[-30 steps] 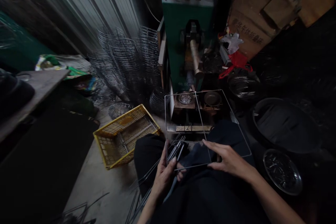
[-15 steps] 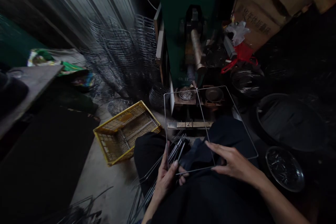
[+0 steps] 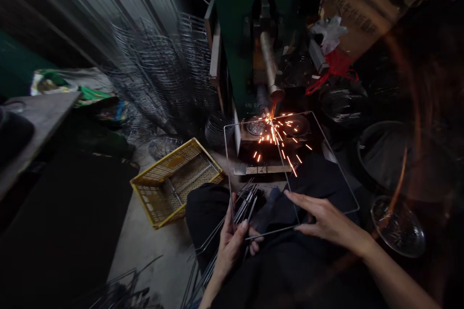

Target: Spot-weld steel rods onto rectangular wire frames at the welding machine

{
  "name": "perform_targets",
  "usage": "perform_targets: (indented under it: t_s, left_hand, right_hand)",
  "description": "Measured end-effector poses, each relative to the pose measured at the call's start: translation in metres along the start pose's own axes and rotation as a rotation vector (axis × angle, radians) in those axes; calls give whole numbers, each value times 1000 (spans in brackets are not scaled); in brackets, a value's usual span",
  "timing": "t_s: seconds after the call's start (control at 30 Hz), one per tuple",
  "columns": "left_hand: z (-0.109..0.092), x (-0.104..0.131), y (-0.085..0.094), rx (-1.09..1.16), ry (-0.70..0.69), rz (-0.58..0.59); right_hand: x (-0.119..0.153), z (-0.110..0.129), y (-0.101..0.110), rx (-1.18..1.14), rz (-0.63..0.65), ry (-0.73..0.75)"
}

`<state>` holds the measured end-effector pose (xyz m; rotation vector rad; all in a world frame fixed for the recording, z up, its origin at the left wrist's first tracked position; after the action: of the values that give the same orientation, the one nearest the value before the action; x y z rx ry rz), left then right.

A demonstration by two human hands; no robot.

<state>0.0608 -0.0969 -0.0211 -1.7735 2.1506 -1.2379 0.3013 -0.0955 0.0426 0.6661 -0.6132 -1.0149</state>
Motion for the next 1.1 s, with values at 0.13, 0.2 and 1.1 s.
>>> perform_targets:
  t_s: [0.13,0.2,1.1]
  left_hand:
    - [2,1,1,48,-3,-26]
    - [-1,-8,0,57,-16,-26]
    - [-144,-247,-41,2,-343,170]
  right_hand:
    - [1,0,-4,-21,-8,-17]
    - [-6,-4,-3,6,-48,8]
    - [-213,-95,147,381,-556,18]
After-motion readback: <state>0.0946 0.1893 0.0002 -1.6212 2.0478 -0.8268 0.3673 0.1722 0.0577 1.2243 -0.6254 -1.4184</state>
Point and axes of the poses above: each hand's wrist, its own x-axis away from the middle knuckle, its own y-axis out of the back of the hand, z = x × y, the point moved 5 cm from there along -x, towards the middle knuckle, and after that the axes turned 9 degrees about x, right-handed, at the moved point
